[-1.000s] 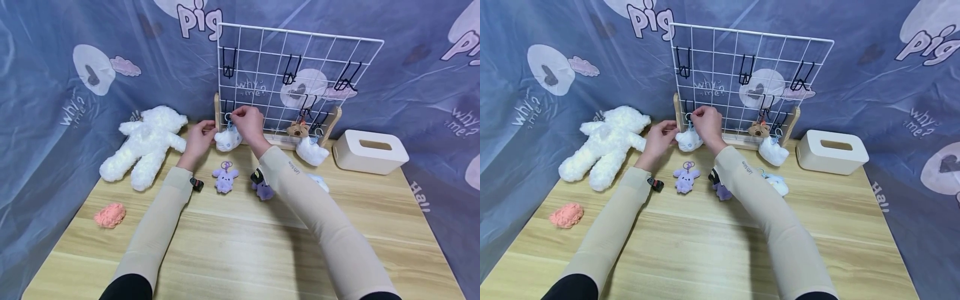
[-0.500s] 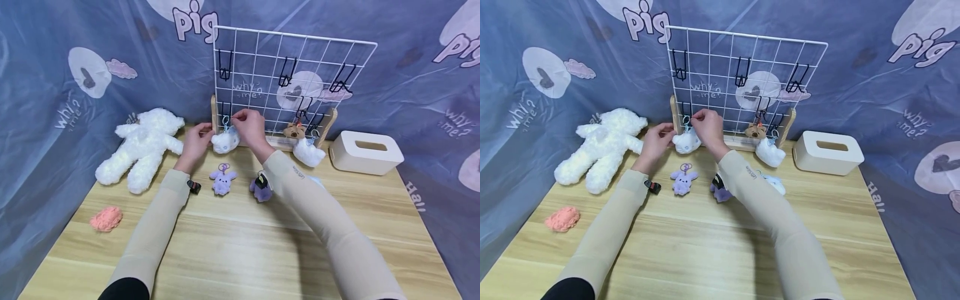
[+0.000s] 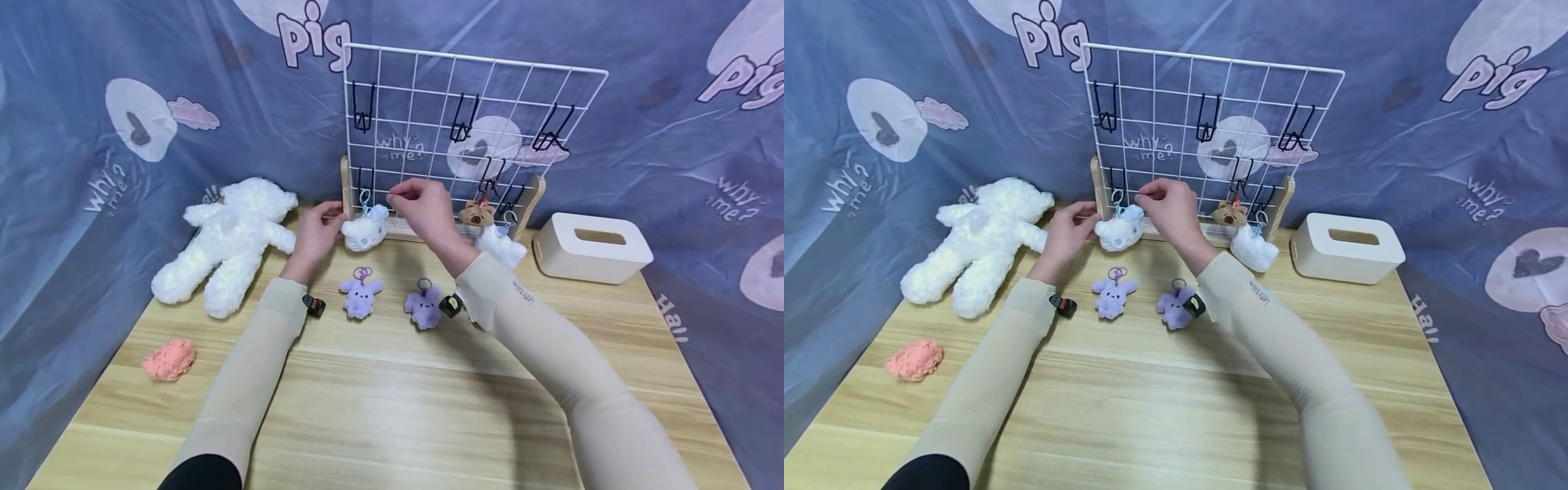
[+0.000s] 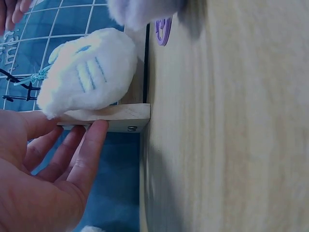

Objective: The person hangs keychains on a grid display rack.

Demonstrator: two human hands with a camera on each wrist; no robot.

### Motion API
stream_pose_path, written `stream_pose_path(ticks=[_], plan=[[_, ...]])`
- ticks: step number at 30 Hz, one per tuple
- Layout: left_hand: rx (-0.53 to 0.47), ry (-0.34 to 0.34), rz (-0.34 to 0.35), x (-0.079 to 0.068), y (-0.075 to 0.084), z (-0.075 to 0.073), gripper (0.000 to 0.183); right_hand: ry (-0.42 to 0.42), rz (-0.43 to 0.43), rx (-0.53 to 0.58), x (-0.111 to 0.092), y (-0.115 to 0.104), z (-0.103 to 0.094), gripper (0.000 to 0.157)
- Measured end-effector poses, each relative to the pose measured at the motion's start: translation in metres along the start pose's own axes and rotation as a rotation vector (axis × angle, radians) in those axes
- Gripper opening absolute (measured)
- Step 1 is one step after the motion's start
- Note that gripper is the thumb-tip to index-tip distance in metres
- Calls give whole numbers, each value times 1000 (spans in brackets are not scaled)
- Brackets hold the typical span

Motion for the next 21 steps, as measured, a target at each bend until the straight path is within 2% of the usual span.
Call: stream_pose_path(ticks=[10, 21], plan=[[38, 5, 19, 0, 3, -1, 39, 13, -10, -29, -23, 29, -47, 23], [36, 2, 7, -1, 3, 0, 39, -22, 64, -11, -52, 66, -83, 30]])
Point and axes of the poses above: each hand's wrist, its own x-axis towards the middle knuckle, its own z-axis out of the palm, y = z × x, the point moved 5 cm from there along x, towards the middle knuckle, and after that the axes turned 12 degrees about -x, right-handed, at the moved point
